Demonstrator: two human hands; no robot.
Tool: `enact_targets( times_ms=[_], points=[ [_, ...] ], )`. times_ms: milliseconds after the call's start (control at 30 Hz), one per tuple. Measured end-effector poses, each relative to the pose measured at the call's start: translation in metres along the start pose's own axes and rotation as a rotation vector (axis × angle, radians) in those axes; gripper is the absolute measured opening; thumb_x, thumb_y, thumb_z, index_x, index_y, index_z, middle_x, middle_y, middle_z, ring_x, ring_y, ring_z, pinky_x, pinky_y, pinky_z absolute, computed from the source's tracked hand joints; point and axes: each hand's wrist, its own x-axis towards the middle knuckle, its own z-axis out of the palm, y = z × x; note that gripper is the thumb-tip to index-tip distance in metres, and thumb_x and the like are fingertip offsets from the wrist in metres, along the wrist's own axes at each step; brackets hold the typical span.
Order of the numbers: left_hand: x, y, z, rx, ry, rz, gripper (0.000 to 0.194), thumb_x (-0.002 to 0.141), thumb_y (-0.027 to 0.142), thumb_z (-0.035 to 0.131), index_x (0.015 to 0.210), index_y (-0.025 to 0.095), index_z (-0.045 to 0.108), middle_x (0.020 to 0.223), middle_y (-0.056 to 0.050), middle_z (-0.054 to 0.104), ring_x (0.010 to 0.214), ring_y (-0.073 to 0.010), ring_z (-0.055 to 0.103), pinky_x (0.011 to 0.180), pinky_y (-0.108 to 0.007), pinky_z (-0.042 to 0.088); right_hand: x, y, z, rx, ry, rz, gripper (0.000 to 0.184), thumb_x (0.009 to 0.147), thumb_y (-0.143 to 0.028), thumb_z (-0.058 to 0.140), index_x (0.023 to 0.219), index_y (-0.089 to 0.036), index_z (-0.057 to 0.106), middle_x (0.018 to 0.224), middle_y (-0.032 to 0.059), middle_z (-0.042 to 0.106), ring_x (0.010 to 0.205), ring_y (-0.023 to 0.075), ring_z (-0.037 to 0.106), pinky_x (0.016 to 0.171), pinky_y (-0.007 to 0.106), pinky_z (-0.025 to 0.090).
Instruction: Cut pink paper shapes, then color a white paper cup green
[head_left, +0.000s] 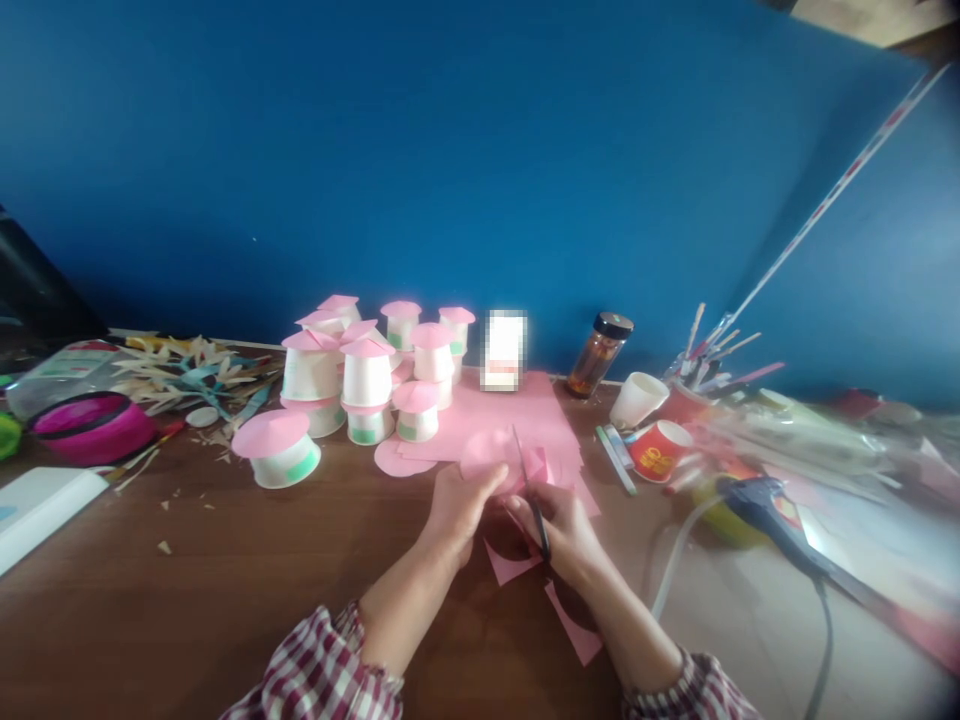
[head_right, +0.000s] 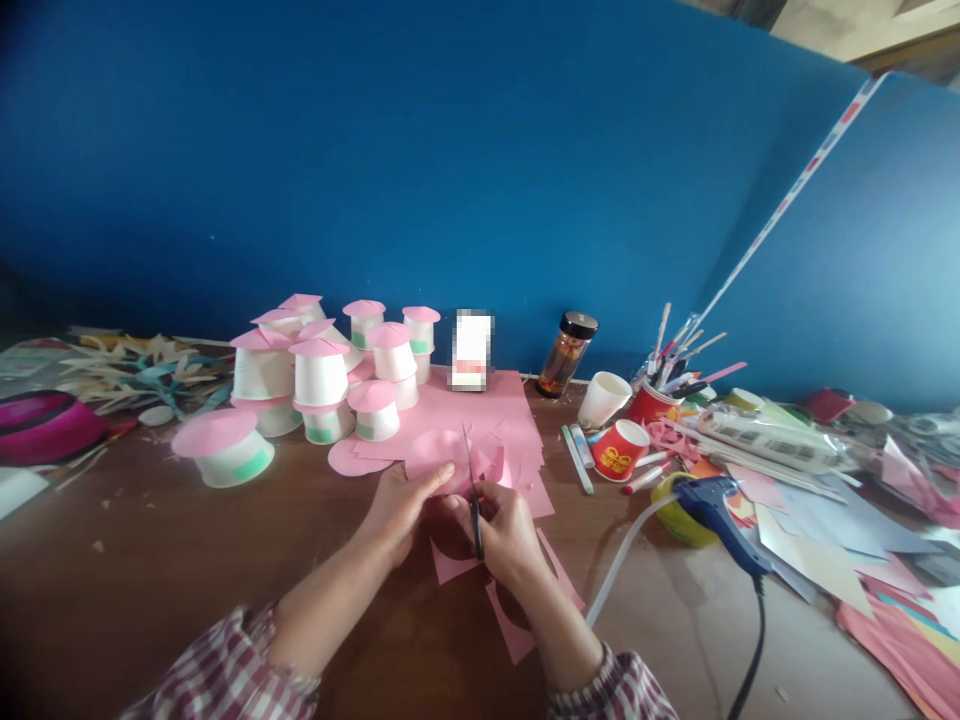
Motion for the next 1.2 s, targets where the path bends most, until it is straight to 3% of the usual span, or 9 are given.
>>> enact_targets(
  times_ms=[333,733,933,1200],
  points=[
    [0.0030,-0.0021,-0.0004,0.010,0.008,-0.030,0.032,0.057,0.032,0.078,0.075,0.006,0.069,0.065,-0.013,0.069,0.058,-0.0246,0.065,0.054,-0.034,0.052,0.0000,0.0005,-0.0012,-0.031,0.005,-0.022,0.034,0.076,-0.043,0.067,0.064,-0.014,0.054,0.048,-0.0046,0.044,0.043,0.0090,0.041,0.039,0.019,0.030],
    [0.0006,-0.0025,0.0010,-0.097,0.018,-0.012,0.024,0.059,0.028,0.078,0.071,0.009,0.067,0.058,-0.007,0.066,0.051,-0.0183,0.061,0.050,-0.029,0.050,-0.0007,0.0036,-0.0010,-0.114,0.022,-0.054,0.034,0.076,-0.043,0.067,0.064,-0.015,0.055,0.049,-0.0040,0.042,0.046,0.0098,0.039,0.042,0.021,0.029],
    [0.0003,-0.0012,0.0010,-0.156,0.029,-0.027,0.035,0.058,0.026,0.080,0.085,0.007,0.069,0.076,-0.013,0.071,0.067,-0.0242,0.067,0.057,-0.032,0.054,-0.0020,0.0051,0.0010,-0.076,-0.018,-0.052,0.033,0.078,-0.044,0.066,0.066,-0.014,0.055,0.050,-0.0022,0.047,0.045,0.0104,0.043,0.042,0.021,0.031],
    [0.0013,-0.0088,-0.0001,-0.151,-0.021,-0.031,0.038,0.059,0.029,0.079,0.088,0.006,0.069,0.076,-0.015,0.071,0.066,-0.0278,0.068,0.057,-0.036,0.054,-0.0024,0.0031,0.0027,0.033,-0.029,0.008,0.034,0.076,-0.046,0.066,0.071,-0.014,0.056,0.047,-0.0041,0.048,0.041,0.0097,0.044,0.040,0.020,0.034]
  ],
)
